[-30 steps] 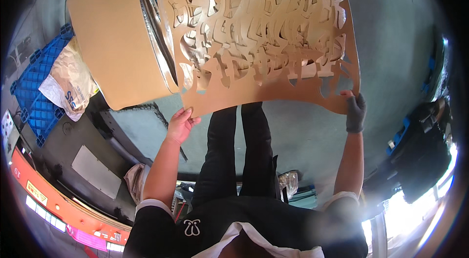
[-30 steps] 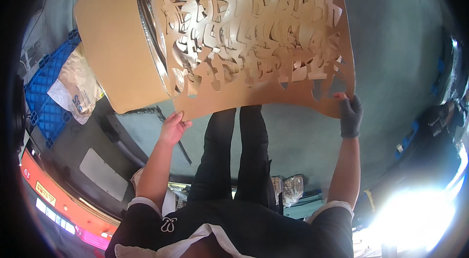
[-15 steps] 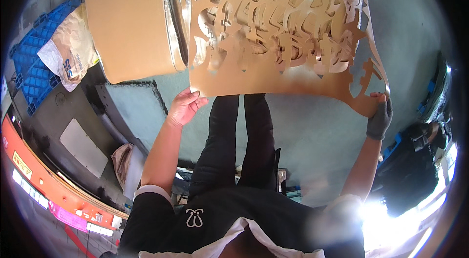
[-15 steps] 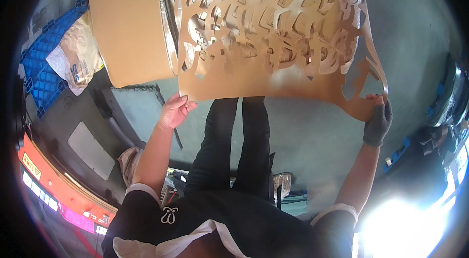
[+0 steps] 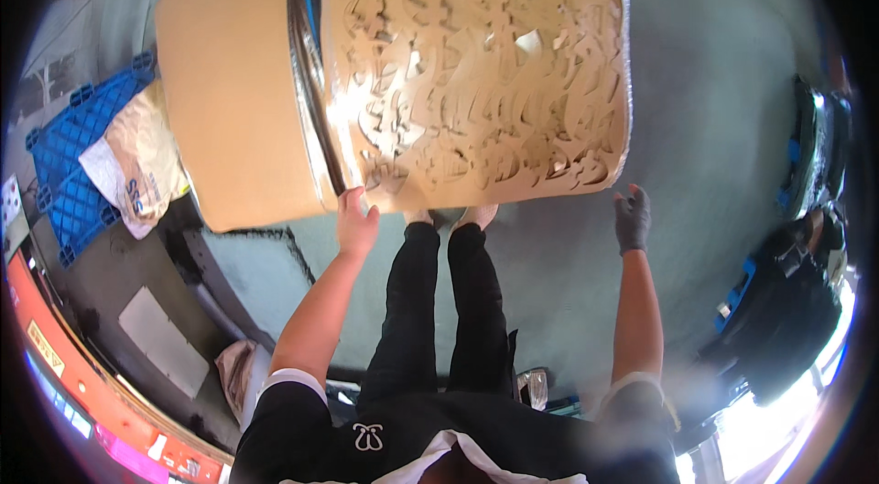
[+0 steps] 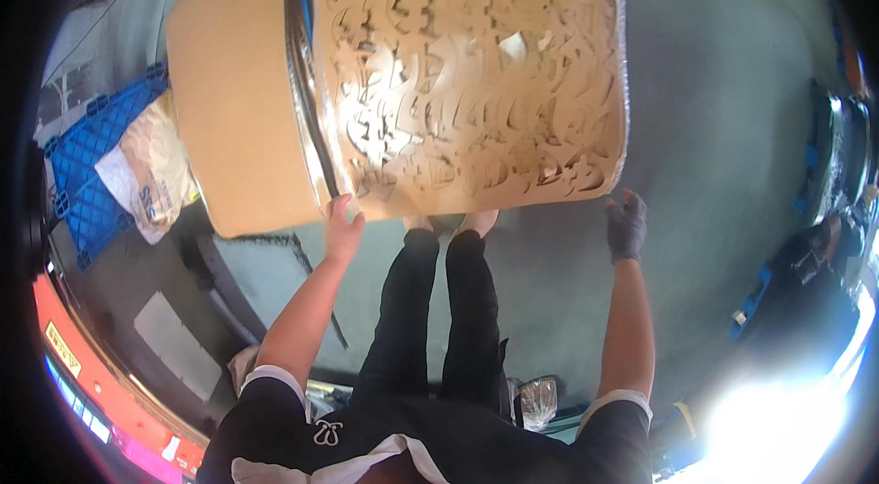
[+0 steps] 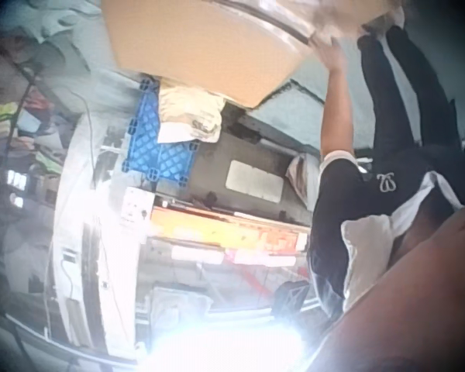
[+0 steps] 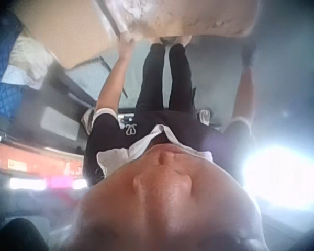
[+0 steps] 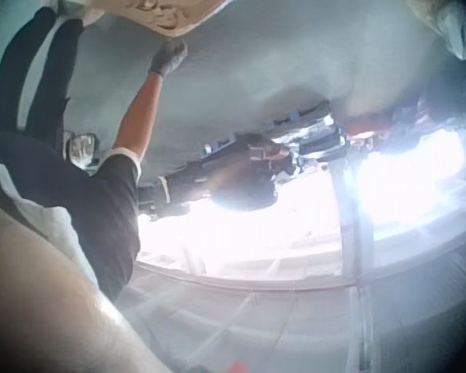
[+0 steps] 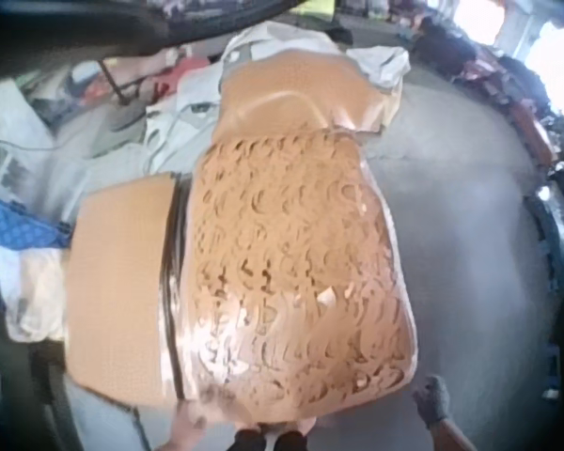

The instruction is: The person removes cut-out shapes from a sheet of tan material on a worktable, stacks them, and then retrieves a new sheet to continue the process. The person handles the cut pieces and sheets by hand, organizing them on the table.

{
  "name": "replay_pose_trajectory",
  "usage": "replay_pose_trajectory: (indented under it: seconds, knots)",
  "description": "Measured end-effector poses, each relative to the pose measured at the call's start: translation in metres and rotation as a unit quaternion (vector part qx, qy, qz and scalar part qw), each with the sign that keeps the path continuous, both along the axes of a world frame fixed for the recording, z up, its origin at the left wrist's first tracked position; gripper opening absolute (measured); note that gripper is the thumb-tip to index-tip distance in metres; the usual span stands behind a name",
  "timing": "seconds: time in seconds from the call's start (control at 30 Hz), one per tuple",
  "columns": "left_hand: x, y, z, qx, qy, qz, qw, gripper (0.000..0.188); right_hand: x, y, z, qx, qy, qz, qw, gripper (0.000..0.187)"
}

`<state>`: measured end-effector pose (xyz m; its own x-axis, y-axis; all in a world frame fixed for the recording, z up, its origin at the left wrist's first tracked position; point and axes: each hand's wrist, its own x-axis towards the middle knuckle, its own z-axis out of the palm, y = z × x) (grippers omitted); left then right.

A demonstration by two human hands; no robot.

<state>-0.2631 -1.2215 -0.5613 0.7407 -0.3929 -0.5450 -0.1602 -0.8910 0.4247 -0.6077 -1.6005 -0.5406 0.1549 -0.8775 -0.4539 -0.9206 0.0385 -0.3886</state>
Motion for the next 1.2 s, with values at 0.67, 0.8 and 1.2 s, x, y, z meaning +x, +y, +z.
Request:
replay_pose_trajectory:
  seconds: [0.67, 0.8, 1.2]
  knots:
    - [0.098, -0.284, -0.091, -0.082, -0.265, -0.302, 0.912, 0.074, 0.290, -0.133, -0.088, -0.288, -0.038, 0.266, 0.919, 0.068]
    - [0.096, -0.281, -0.107, -0.096, -0.261, -0.293, 0.915, 0.078, 0.294, -0.132, -0.102, -0.288, -0.012, 0.261, 0.921, 0.068]
    - [0.093, -0.276, -0.121, -0.082, -0.216, -0.285, 0.930, 0.074, 0.293, -0.133, -0.101, -0.284, -0.023, 0.289, 0.914, 0.072]
